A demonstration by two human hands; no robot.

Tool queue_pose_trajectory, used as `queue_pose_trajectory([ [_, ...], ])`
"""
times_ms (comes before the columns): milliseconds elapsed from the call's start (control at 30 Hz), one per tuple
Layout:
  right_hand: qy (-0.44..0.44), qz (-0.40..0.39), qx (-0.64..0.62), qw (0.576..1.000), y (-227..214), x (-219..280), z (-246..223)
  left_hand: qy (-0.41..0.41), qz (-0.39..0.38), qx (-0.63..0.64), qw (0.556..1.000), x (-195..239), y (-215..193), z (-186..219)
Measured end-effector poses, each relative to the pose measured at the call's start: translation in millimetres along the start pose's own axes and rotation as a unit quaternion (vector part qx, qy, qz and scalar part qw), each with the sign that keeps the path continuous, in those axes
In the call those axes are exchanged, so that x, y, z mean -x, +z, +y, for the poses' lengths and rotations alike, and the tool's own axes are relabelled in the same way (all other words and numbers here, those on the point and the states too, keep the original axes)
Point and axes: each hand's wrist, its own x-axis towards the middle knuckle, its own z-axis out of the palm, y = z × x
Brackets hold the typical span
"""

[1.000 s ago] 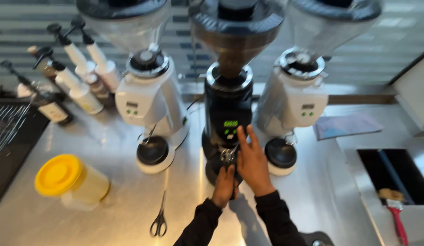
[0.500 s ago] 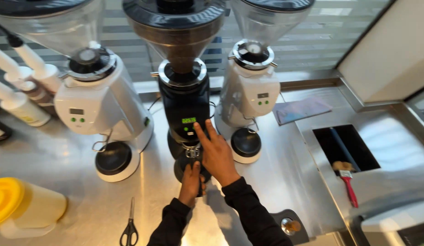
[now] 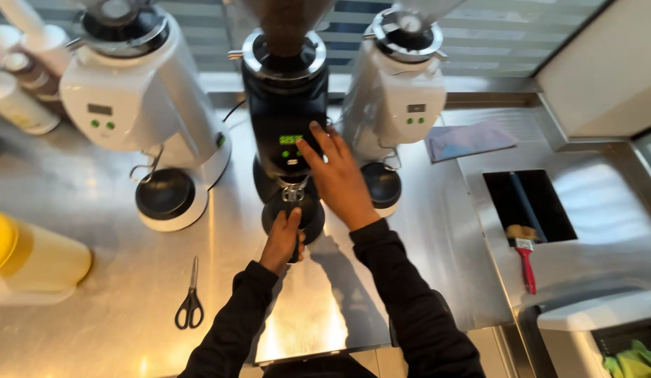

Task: The person pours orange juice into a glass, then prepares coffee by grinding beans into a portafilter, tamping the grounds, and extracting espresso into two cups. They steam milk in a metal pitcher, wipe the steam wand, and pour the milk into the espresso to create latte art before placing the cup on a tray.

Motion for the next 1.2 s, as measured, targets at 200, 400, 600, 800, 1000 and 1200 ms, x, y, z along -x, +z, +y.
queue_pose_trajectory([
  [200,0.004,-0.03,-0.009,0.999,0.0,0.9,7.4,-0.016,-0.034,-0.023,0.999,8.0,-2.2,16.1],
  [400,0.007,-0.024,-0.003,1.0,0.1,1.1,7.9,-0.009,-0.025,-0.047,0.999,8.5,-1.1,17.8],
  [600,0.01,-0.02,-0.008,1.0,-1.4,-0.1,5.7,-0.004,-0.026,-0.053,0.998,11.7,-3.3,20.3],
  [800,0.01,-0.022,0.0,1.0,-3.7,-1.9,5.3,0.012,-0.059,-0.095,0.994,3.4,-19.1,22.9],
  [1000,0.014,-0.024,0.006,1.0,-5.9,-2.7,3.8,0.006,-0.08,-0.139,0.987,7.2,-25.7,33.5],
  [1200,0.01,-0.02,0.013,1.0,-8.6,-3.6,2.5,-0.011,-0.097,-0.144,0.985,0.6,-33.6,36.6],
])
